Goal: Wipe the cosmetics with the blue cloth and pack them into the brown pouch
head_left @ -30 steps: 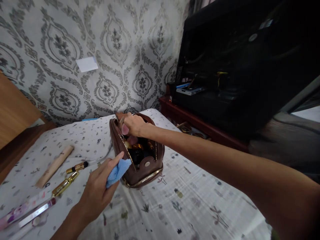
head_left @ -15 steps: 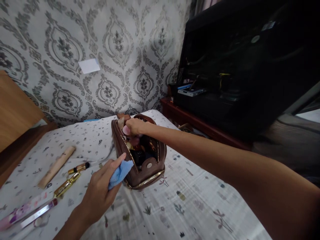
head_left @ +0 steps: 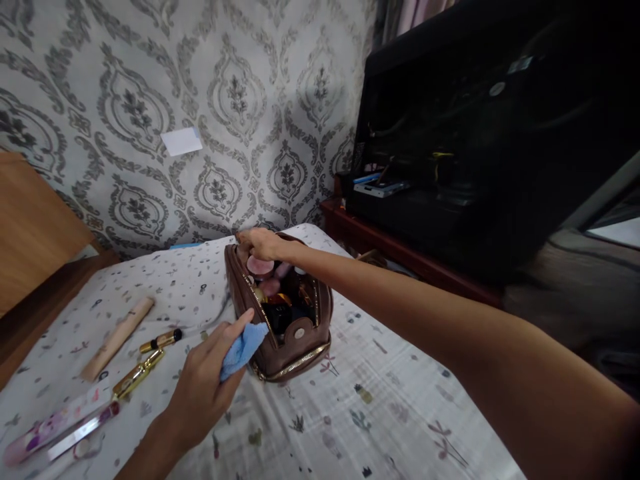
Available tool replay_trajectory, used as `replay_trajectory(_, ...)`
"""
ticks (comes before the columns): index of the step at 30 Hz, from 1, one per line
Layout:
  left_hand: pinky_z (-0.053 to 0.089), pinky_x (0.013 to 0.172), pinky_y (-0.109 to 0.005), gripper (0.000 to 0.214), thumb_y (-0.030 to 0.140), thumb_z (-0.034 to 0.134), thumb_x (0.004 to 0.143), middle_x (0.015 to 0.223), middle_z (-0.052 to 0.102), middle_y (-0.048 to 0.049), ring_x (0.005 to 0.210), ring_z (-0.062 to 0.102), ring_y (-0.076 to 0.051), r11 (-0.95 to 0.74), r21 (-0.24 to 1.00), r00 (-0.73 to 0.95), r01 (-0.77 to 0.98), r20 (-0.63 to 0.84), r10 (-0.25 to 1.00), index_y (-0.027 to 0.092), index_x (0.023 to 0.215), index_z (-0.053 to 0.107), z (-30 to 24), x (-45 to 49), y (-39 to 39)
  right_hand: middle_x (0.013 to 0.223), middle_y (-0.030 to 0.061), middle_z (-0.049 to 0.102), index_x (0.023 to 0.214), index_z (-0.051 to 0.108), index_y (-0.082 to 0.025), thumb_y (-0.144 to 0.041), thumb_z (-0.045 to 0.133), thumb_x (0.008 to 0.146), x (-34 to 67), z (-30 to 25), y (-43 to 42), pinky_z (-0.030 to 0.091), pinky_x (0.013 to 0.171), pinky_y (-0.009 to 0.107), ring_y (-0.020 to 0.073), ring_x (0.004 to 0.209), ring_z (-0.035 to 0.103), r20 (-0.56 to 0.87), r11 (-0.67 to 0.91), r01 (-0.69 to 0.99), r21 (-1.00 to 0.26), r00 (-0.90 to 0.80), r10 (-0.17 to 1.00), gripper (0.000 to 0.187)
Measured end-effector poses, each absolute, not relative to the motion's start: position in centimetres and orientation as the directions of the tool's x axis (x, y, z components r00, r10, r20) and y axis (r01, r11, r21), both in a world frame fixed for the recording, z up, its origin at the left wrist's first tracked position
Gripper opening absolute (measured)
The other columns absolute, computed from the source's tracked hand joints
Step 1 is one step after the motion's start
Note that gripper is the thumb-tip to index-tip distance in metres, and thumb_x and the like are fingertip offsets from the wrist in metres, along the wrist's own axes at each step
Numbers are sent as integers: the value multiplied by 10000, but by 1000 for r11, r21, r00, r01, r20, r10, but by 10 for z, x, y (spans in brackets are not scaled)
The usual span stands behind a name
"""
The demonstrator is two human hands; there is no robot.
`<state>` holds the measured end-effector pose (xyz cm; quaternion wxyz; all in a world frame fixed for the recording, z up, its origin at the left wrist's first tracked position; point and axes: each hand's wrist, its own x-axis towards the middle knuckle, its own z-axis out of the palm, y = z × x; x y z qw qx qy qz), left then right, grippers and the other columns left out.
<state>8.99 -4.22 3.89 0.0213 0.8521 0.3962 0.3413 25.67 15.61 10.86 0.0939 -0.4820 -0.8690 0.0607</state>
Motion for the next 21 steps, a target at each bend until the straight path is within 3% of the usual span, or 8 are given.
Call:
replay_trajectory(12, 548, 787, -231, 502, 181, 458, 960, 1208, 661, -132, 1008, 676, -186, -678, 315, 456, 665, 548, 701, 205, 1459, 418, 34, 86, -40, 1116, 55, 721, 1132, 651, -174, -127, 553, 864, 257, 112, 148, 486, 850, 251, 198, 1038, 652, 156, 597, 766, -238, -577, 802, 290)
replay_trajectory(18, 550, 759, -235, 514, 177, 463, 953, 1112, 677, -106, 933, 679, -176, -669, 335, 450, 663, 536, 714, 206, 1464, 412, 36, 87, -42, 1183, 156, 679, 1241, 531, -106, -175, 623, 840, 260, 108, 148, 522, 782, 276, 247, 1048, 664, 127, 469, 842, -265, -452, 883, 417)
replay_trajectory(21, 547, 720, -229, 515, 181, 453, 964, 1029, 680, -80, 826, 670, -155, -664, 350, 441, 661, 535, 721, 218, 1475, 402, 38, 89, -43, 1202, 139, 675, 1220, 545, -130, -221, 730, 761, 262, 104, 151, 531, 775, 263, 250, 1055, 667, 82, 438, 858, -269, -433, 898, 503)
